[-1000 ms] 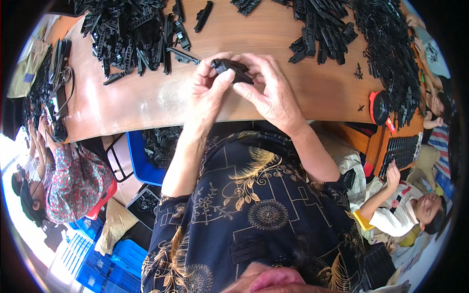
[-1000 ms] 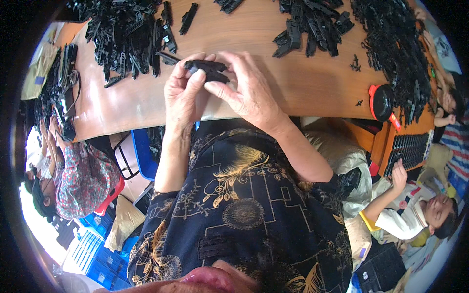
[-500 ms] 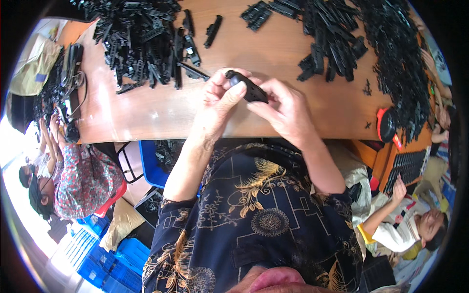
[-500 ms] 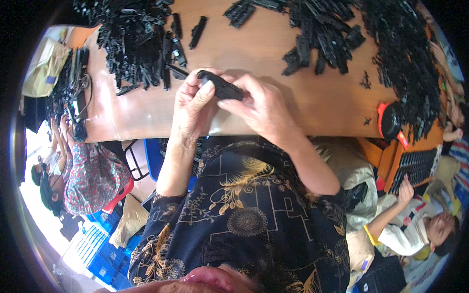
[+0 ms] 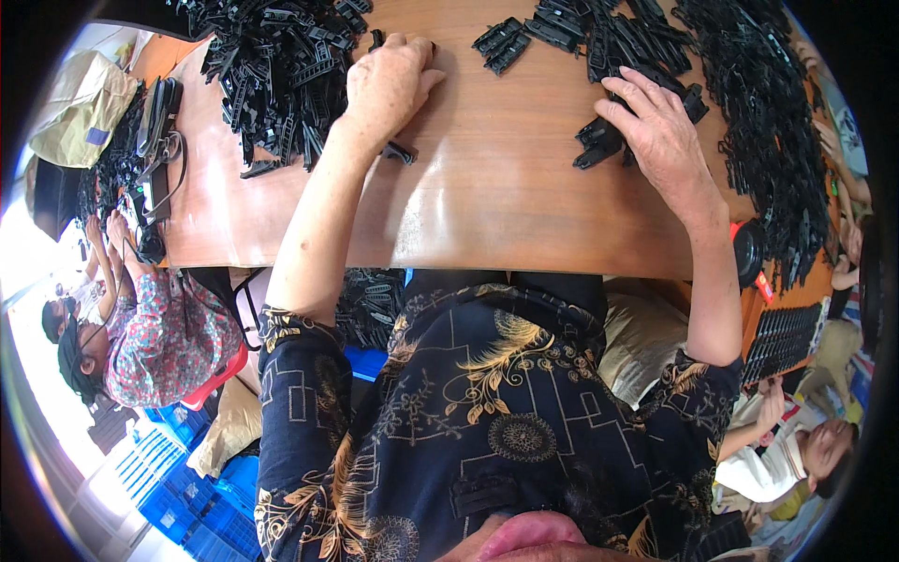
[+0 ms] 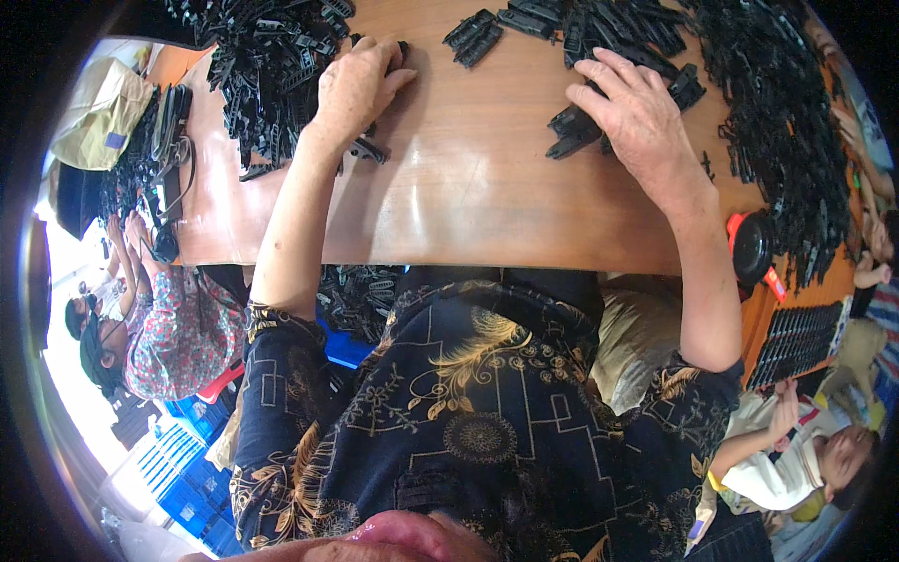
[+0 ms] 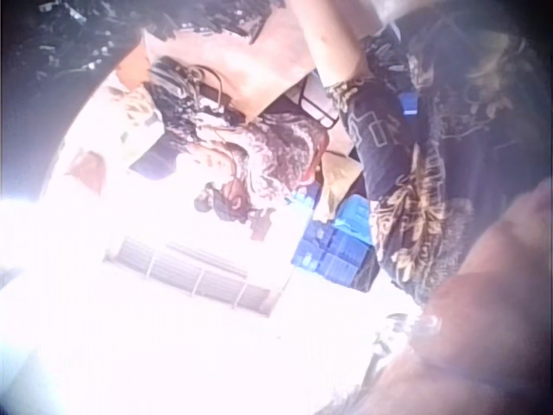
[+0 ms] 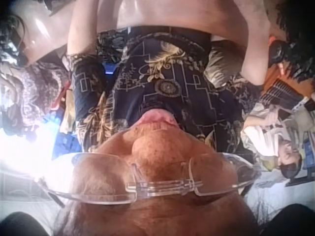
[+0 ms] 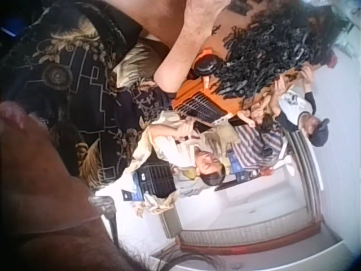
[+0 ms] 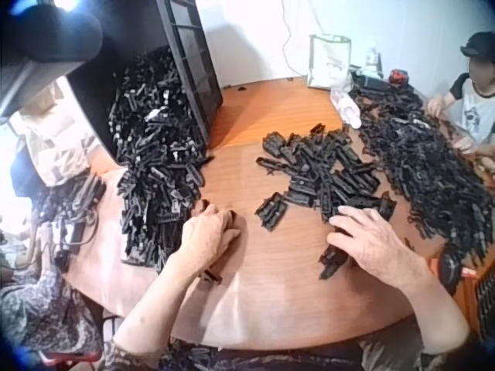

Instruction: The person assembles black plastic components by hand at a workstation.

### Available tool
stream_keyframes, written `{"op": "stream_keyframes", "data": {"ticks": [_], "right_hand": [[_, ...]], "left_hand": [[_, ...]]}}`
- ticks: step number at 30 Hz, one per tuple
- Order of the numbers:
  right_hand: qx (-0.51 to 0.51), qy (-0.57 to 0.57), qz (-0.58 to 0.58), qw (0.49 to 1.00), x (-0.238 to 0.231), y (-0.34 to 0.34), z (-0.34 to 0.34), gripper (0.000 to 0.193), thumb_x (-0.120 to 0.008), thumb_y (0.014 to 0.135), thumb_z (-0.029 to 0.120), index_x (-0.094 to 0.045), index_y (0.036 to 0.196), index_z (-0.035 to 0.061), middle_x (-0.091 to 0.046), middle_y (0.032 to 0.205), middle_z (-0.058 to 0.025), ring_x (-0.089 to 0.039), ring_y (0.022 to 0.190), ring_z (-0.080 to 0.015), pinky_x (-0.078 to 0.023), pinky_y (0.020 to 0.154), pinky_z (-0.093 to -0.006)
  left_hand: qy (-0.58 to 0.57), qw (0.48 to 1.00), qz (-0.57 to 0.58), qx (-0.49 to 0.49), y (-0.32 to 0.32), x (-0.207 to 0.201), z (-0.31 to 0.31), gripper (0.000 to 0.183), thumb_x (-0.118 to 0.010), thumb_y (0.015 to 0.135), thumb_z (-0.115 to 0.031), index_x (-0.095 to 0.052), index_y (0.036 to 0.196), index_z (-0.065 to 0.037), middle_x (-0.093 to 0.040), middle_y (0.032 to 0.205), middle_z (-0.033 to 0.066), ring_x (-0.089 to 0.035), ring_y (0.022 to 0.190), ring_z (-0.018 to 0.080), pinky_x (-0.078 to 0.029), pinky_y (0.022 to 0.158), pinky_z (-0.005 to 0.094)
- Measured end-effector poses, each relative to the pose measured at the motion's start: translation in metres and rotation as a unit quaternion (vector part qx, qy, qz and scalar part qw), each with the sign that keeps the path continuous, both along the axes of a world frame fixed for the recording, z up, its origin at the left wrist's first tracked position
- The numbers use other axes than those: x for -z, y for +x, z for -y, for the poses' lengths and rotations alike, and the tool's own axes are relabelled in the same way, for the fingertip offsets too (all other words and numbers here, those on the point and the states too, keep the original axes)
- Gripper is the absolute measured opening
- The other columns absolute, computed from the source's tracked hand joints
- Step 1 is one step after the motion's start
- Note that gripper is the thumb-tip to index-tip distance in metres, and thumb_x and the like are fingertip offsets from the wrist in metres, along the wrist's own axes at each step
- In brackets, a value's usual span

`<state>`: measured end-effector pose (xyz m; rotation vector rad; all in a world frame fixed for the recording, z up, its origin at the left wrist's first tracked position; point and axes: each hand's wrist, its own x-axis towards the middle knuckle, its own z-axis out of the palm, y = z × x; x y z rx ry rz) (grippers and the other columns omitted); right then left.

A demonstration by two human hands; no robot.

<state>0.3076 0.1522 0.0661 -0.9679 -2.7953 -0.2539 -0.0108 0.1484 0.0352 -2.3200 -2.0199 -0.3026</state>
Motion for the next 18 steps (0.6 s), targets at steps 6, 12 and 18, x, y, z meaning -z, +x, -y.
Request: {"op": "stream_keyframes", "data": {"ticks": [6,12,18], "right_hand": [[0.075,-0.201,-0.327,0.920,-0.005,-0.036,0.020,0.037,-0.064,0.084,0.006,-0.053,0.119,0.0047,-0.064,0.105,-0.0148,-0.064,0.096,-0.0257,-0.053,0.082,-0.0329],[0.072,-0.380,-0.504,0.772,0.022,-0.077,0.049,0.033,-0.061,0.090,0.014,-0.052,0.118,-0.0004,-0.067,0.094,-0.0108,-0.066,0.081,-0.0138,-0.055,0.070,-0.0232],[0.091,-0.377,-0.501,0.774,0.023,-0.098,0.067,0.026,-0.063,0.089,0.011,-0.058,0.110,-0.0023,-0.063,0.083,-0.0063,-0.061,0.073,-0.0098,-0.051,0.063,-0.0221]], "left_hand": [[0.037,0.992,0.122,0.000,-0.005,0.004,0.005,0.022,-0.065,0.084,-0.017,-0.060,0.102,-0.005,-0.066,0.088,0.0131,-0.066,0.077,0.0259,-0.053,0.068,0.0361],[-0.120,0.703,0.701,-0.025,0.040,-0.011,0.060,0.032,-0.065,0.087,-0.010,-0.055,0.115,0.000,-0.063,0.091,0.0046,-0.058,0.062,0.0070,-0.048,0.055,0.0184],[-0.087,0.638,0.765,-0.014,0.059,0.002,0.084,0.028,-0.061,0.088,-0.005,-0.053,0.115,-0.003,-0.061,0.082,0.0026,-0.055,0.059,0.0055,-0.046,0.051,0.0182]]}}
